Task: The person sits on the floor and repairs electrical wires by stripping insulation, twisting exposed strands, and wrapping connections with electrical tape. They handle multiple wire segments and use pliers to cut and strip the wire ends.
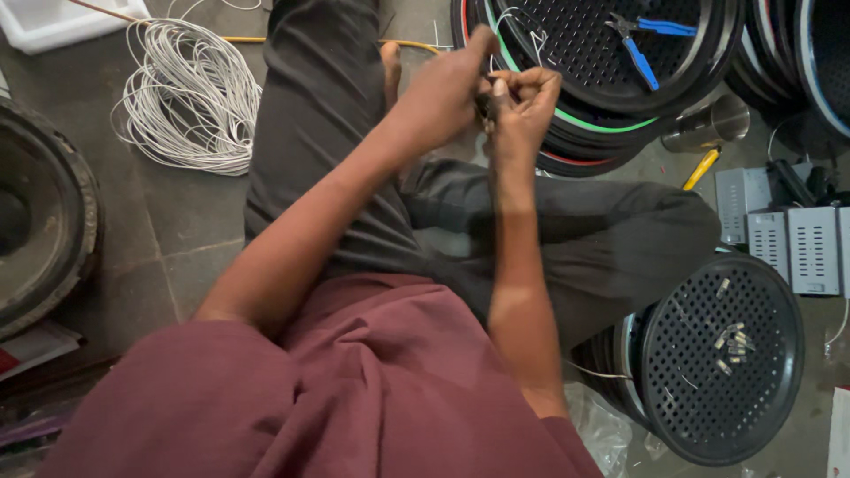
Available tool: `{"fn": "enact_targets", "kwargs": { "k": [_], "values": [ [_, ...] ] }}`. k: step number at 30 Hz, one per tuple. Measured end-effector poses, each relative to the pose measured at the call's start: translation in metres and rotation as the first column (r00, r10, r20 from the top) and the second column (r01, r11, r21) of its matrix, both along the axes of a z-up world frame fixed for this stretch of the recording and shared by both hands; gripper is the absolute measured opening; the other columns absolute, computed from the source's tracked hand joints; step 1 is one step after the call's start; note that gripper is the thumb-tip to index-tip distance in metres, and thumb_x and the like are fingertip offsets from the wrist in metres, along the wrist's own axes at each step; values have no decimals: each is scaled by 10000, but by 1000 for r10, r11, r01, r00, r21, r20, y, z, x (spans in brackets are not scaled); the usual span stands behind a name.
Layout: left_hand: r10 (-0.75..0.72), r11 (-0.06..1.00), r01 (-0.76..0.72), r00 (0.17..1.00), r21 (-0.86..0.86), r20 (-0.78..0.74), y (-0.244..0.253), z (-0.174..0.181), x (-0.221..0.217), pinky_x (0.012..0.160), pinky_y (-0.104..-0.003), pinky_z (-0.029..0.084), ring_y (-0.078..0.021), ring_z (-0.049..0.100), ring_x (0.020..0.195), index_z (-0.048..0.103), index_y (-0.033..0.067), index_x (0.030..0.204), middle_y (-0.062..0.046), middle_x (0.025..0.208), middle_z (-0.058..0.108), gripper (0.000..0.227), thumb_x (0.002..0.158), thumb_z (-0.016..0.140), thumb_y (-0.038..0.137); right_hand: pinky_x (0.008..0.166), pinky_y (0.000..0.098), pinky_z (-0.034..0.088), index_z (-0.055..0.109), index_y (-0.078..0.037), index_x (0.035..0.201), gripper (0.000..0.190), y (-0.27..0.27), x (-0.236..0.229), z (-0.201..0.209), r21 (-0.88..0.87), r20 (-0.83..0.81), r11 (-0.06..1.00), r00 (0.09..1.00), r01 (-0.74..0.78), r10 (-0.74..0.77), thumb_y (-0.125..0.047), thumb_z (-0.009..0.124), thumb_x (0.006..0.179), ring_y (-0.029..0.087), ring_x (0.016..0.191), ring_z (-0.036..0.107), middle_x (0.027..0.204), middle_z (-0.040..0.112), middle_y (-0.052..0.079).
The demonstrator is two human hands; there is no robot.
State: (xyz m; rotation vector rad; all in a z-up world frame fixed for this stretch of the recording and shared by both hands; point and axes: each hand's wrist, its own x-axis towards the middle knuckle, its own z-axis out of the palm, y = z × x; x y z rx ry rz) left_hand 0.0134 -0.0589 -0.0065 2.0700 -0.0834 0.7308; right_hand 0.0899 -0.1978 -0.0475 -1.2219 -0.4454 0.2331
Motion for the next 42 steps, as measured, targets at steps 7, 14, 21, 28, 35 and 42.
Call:
{"fn": "enact_targets", "kwargs": {
  "k": [7, 14, 21, 28, 35, 42],
  "values": [
    [-74, 968, 60, 996, -242, -47, 16, 7, -5, 628, -363, 564, -252, 762, 704, 489, 26, 1214, -136, 790, 700, 325, 934, 621, -72, 552, 234, 448, 491, -15, 1266, 276, 1, -15, 35, 46, -75, 999, 997, -29, 33, 0, 598, 1013, 103, 673, 590, 1142, 713, 156],
    [-56, 978, 55, 998, -203, 2, 14, 6, -5, 624, -317, 550, -192, 747, 729, 506, 15, 1215, -116, 809, 694, 329, 929, 629, -90, 558, 207, 401, 650, -6, 1152, 123, -2, -16, 32, -116, -8, 992, 998, -57, 57, -101, 617, 1081, 56, 643, 510, 994, 654, 66],
    [-163, 889, 124, 985, -442, -52, 21, -1, 0, 609, -261, 569, -106, 707, 696, 506, 7, 1192, -53, 811, 693, 244, 989, 601, -90, 579, 213, 444, 635, -33, 1220, 183, -1, -13, 36, -100, 91, 994, 994, -49, 59, -66, 557, 1058, 50, 649, 529, 1080, 677, 5],
    [-188, 837, 129, 981, -531, -57, 24, -4, 0, 595, -252, 578, -87, 692, 688, 493, 2, 1184, -52, 819, 683, 216, 1024, 630, -46, 551, 188, 415, 639, -26, 1191, 142, 0, -21, 39, -229, 146, 973, 988, -16, 51, -33, 640, 1049, 30, 649, 525, 971, 672, 8],
    [-8, 942, 3, 1000, -334, -14, 26, -7, -1, 666, -304, 610, -167, 748, 762, 533, 19, 1219, -85, 927, 739, 308, 958, 687, -35, 635, 242, 426, 695, -35, 1158, 122, -3, -16, 38, -384, 409, 916, 911, 115, 57, -3, 729, 1045, 52, 772, 541, 1057, 666, 26],
    [128, 991, -131, 989, -33, -68, 19, 11, -9, 684, -377, 542, -281, 745, 755, 561, 53, 1191, -96, 809, 736, 354, 905, 770, 55, 628, 269, 452, 635, -66, 1283, 430, 0, -23, 59, -468, 639, 855, 754, 224, 153, 77, 737, 891, 119, 667, 524, 1121, 651, 77]
  ]
}}
